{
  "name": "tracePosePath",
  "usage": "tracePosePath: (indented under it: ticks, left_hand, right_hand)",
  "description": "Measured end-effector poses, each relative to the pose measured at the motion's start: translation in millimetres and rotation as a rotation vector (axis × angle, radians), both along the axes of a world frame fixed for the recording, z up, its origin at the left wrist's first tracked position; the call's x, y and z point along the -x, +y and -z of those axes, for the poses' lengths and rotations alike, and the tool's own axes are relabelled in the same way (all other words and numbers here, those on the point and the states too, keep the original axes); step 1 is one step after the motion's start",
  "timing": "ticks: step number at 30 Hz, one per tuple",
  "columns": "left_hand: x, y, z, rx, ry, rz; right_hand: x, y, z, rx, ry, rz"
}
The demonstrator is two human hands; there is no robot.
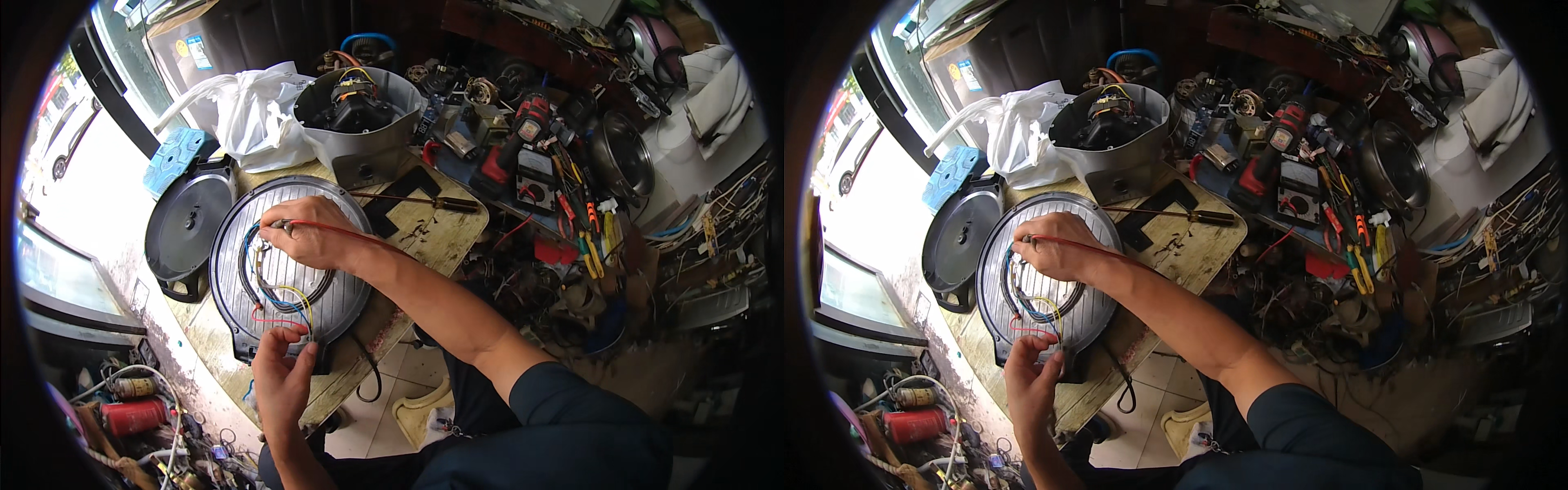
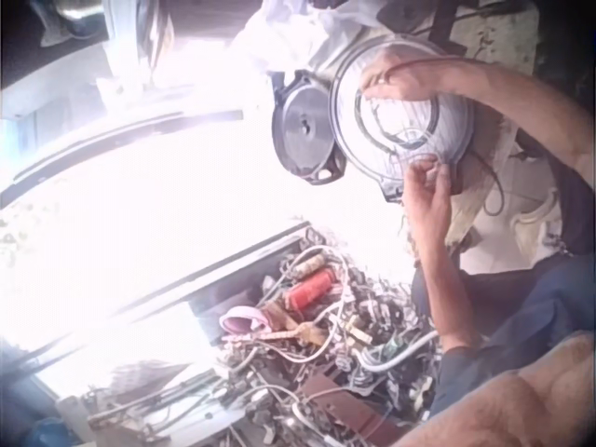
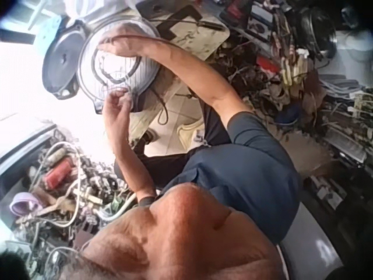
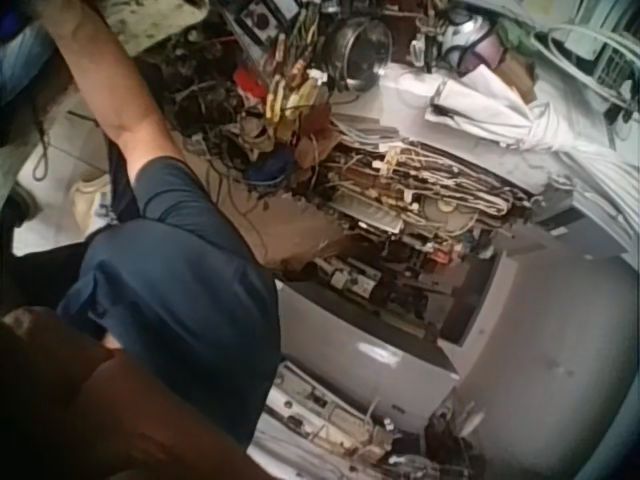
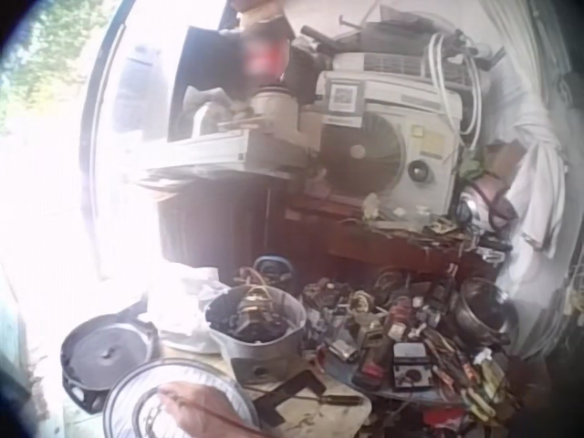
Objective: The person repairs a round electric grill by opening its lid, manipulating internal wires, and using a multimeter to test electrical connections. The person handles the grill plates and wires throughout the process.
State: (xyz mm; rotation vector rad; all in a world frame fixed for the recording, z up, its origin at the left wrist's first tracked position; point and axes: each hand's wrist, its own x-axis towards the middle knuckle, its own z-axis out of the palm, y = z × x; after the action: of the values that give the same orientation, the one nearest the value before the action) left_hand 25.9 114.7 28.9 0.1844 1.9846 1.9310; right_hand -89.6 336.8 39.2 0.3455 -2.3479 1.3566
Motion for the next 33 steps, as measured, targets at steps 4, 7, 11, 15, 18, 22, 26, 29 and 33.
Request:
tracePosePath:
  ticks: [4, 7, 11, 15, 18, 22, 26, 29, 33]
  left_hand:
    - [-2.7, 11.3, -2.0, 0.268, 0.243, -0.074]
    - [-5.0, 20.5, -5.7, 0.512, 0.499, -0.111]
    - [-7.0, 24.5, -5.8, 0.724, 0.682, -0.132]
    - [-6.5, 27.0, -8.3, 0.791, 0.707, -0.152]
    - [-5.4, 25.6, -5.5, 0.773, 0.676, -0.168]
    - [-3.8, 26.4, -5.2, 0.738, 0.658, -0.19]
    - [-2.1, 24.7, -2.1, 0.712, 0.644, -0.19]
    - [-4.1, 24.4, -3.8, 0.696, 0.667, -0.164]
    - [-9.8, 27.1, -6.4, 0.758, 0.741, -0.122]
  right_hand:
    - [-0.2, -0.2, -1.7, -0.009, -0.027, 0.001]
    - [0.0, 0.8, 1.2, -0.009, -0.012, 0.0]
    - [1.0, 1.0, 1.9, -0.01, 0.0, -0.003]
    - [1.4, 1.4, 2.9, -0.012, 0.007, 0.001]
    - [0.6, 1.0, 1.5, -0.028, 0.014, -0.007]
    - [0.6, 1.1, 2.7, -0.045, 0.02, -0.006]
    - [0.6, 1.2, 3.5, -0.051, 0.03, -0.012]
    - [-0.3, 0.2, 3.0, -0.056, 0.027, -0.019]
    - [0.3, -0.8, 4.3, -0.062, 0.035, -0.012]
